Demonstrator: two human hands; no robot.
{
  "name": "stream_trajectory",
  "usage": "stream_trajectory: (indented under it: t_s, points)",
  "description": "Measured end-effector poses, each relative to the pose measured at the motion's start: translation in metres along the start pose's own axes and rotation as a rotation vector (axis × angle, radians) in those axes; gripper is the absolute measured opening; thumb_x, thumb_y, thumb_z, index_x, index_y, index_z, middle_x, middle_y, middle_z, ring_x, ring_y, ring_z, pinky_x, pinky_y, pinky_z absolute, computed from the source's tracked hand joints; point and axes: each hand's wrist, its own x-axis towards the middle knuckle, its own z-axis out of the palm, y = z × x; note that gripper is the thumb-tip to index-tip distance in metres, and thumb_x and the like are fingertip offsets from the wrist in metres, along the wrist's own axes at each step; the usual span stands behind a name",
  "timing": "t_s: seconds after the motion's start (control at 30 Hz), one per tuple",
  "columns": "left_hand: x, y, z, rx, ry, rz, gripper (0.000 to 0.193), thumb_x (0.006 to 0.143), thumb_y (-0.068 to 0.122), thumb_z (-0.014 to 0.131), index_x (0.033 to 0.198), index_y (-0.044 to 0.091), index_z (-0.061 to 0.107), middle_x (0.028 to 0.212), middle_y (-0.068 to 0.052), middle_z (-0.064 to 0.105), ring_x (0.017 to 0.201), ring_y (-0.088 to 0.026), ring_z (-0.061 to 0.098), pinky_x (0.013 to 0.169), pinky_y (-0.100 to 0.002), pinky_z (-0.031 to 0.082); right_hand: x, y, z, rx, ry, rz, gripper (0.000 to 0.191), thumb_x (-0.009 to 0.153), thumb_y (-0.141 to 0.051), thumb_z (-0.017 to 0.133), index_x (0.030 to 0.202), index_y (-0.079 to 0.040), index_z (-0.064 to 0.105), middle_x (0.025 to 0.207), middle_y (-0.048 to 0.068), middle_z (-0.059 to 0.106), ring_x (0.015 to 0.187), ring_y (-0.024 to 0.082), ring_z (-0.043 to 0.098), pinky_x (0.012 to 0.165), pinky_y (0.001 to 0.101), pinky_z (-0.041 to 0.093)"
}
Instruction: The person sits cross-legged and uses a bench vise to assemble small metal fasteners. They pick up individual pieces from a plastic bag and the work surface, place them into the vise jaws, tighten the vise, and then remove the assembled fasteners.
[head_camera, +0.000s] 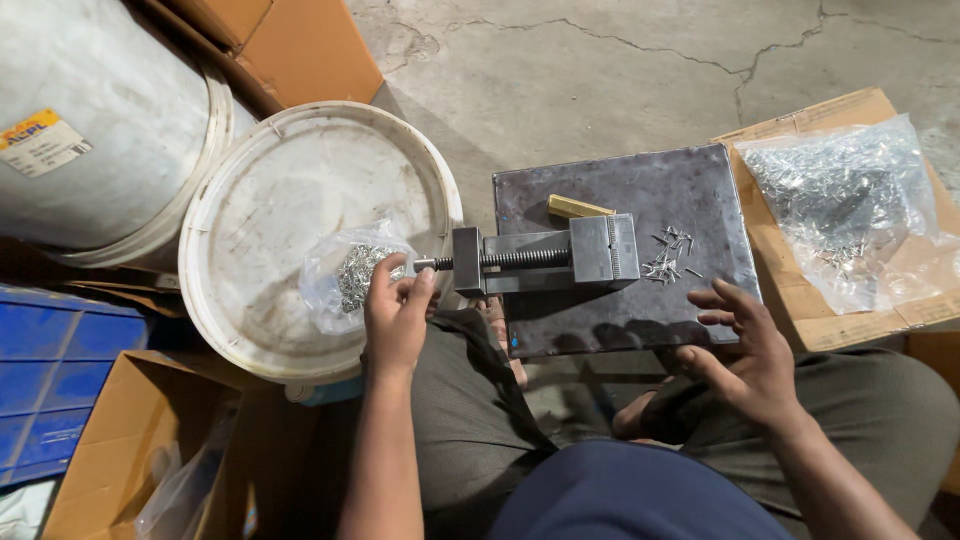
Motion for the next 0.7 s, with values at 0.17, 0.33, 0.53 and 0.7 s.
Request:
stream_trajectory:
  t_s: [0.17,0.33,0.53,0.7]
  points:
    - [-0.036,-0.003,0.001,0.138,0.217,-0.152,0.039,0.097,0.025,0.066,0.123,0.003,0.049,0.081,-0.005,0.066,0.062,-0.011,0.063,0.050,-0.026,0.053,0.039,-0.028,0.001,-0.317,-0.100,-0.049,0.088,0.072,-0.019,0.087,0.149,-0.011,0.046,0.137,0.014,0.063,0.118,0.024,0.063,0.101,0.0373,0.053]
    - [-0.093,-0.020,0.055,-0.547,-0.174,-0.343,0.024,0.104,0.022,0.056,0.111,0.000,0.060,0.093,-0.016,0.071,0.074,-0.023,0.070,0.063,-0.037,0.059,0.088,-0.058,0.011,-0.586,-0.309,-0.062,0.093,0.069,-0.037,0.087,0.149,-0.011,0.046,0.138,0.018,0.060,0.132,0.038,0.051,0.102,0.0462,0.047]
    - [-0.082,-0.050,0.146,-0.940,-0.501,-0.794,0.040,0.108,0.027,0.039,0.120,-0.002,0.064,0.112,-0.018,0.072,0.097,-0.027,0.074,0.091,-0.043,0.059,0.123,-0.067,0.027,-0.725,-0.452,-0.158,0.105,0.063,-0.042,0.088,0.152,-0.009,0.043,0.142,0.017,0.058,0.132,0.039,0.048,0.105,0.0480,0.044]
    - [-0.074,-0.061,0.172,-1.054,-0.468,-0.826,0.041,0.111,0.026,0.036,0.119,-0.003,0.063,0.104,-0.017,0.069,0.089,-0.031,0.072,0.088,-0.045,0.059,0.120,-0.065,0.027,-0.722,-0.492,-0.144,0.103,0.060,-0.043,0.090,0.146,-0.007,0.047,0.137,0.015,0.062,0.130,0.038,0.050,0.104,0.0471,0.045]
